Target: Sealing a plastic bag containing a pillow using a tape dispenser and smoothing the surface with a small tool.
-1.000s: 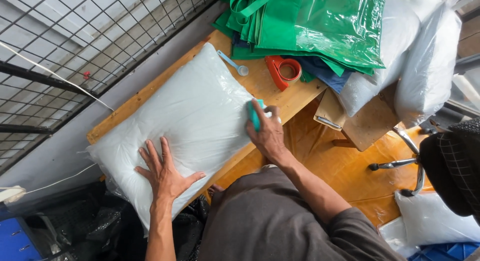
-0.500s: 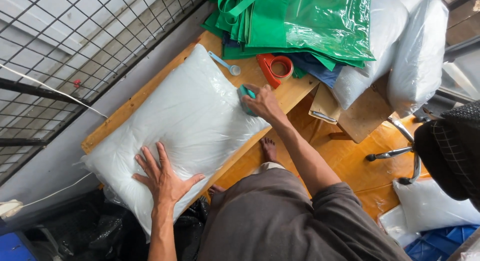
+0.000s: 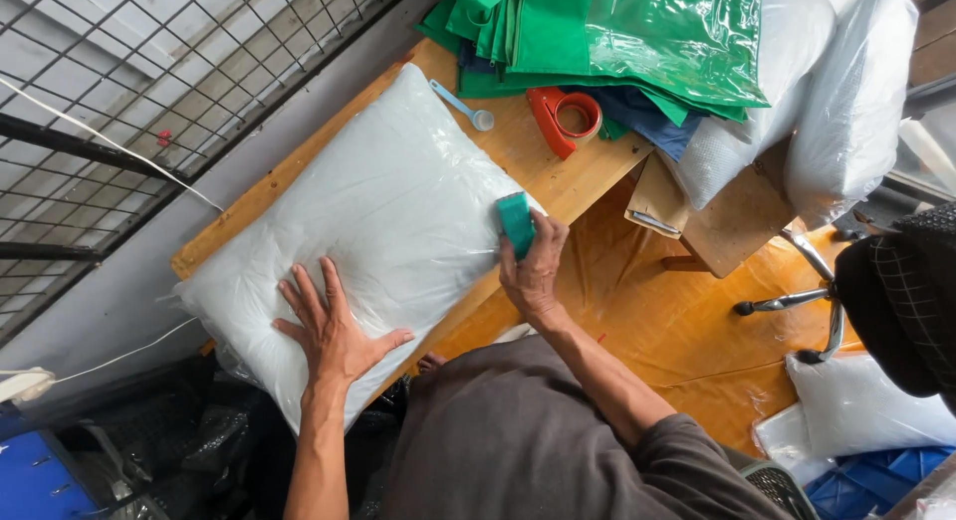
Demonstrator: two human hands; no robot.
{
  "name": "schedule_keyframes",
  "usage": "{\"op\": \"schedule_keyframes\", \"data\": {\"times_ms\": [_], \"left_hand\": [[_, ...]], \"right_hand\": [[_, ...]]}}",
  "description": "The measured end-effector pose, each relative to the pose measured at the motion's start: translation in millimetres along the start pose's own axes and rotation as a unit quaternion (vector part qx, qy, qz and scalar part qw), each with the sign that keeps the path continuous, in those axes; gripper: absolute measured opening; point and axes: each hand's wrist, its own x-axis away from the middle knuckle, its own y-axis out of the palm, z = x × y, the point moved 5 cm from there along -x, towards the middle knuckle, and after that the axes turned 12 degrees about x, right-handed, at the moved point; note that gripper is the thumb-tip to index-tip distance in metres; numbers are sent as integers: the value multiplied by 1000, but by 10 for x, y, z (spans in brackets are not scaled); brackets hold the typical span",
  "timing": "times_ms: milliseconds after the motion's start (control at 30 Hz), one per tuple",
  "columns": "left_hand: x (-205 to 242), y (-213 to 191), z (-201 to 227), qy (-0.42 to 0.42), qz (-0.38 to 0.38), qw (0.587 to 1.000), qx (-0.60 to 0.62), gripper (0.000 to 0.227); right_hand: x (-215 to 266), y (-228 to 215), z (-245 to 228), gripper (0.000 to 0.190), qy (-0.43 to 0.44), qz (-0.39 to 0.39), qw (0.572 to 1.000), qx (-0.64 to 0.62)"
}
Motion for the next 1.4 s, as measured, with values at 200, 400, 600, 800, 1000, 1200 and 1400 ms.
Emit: {"op": "schedule_keyframes", "data": {"times_ms": [200,400,600,800,1000,1200,1400], "left_hand": [[-27,-81,42,-14,-34,999,1,167],[-41,-6,-176,-15,-52,996,-68,160],[-6,-84,-11,-7,-69,997,-29,165],[49,-113,79,-5,-60,998,-28,166],[47,6,-19,13,-33,999,-35,169],[116,58,-49,31,17,999,-37,168],[144,120,-81,50,60,995,-54,168]], "right_hand": [[250,-37,-531,64,-63,33,997,-9],[1238,401,-1230,48,-256,-118,952,-119],[661,498,104,65,-146,24,986,76],[-306,-246,1062,53,148,99,983,31],[-287,1,-609,55,-108,-36,993,36],[126,290,-1696,53,-377,-98,918,-71],[-857,605,-1057,53,-298,-31,950,83]]}}
